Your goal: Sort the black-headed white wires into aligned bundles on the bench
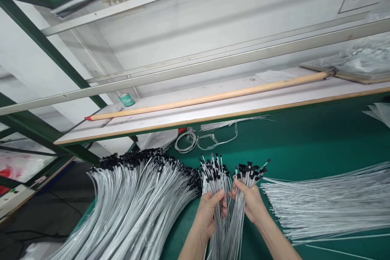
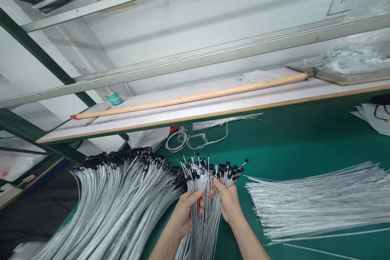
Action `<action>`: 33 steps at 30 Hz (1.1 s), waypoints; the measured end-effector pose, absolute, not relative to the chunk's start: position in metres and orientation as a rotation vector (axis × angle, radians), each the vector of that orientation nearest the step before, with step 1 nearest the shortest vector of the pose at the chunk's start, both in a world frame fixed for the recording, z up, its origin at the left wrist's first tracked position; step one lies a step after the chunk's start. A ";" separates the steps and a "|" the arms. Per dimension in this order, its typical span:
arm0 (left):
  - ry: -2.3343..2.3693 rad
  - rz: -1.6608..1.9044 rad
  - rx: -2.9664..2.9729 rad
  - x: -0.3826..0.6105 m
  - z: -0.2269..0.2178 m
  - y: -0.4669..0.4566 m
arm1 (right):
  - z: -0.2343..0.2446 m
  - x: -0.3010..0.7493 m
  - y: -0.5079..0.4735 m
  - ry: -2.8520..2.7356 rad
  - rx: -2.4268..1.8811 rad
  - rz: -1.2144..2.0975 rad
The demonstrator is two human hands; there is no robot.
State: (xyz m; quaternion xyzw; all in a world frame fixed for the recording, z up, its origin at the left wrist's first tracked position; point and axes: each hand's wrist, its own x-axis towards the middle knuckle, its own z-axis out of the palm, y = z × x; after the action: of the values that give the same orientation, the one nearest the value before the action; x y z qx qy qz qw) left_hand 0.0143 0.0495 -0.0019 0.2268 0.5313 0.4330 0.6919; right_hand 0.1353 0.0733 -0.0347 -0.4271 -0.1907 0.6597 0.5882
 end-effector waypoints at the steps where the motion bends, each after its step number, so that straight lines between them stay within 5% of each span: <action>1: 1.151 0.945 0.519 0.014 -0.002 0.049 | -0.034 0.135 0.074 -0.430 -0.952 1.559; 33: 1.218 0.983 0.510 0.012 -0.004 0.051 | -0.036 0.134 0.075 -0.327 -0.934 1.554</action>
State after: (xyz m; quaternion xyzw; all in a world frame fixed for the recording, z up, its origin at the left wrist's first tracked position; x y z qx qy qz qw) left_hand 0.0116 0.0507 -0.0043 0.2272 0.5425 0.4378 0.6800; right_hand 0.1342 0.0747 -0.0359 -0.4037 -0.1415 0.6718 0.6047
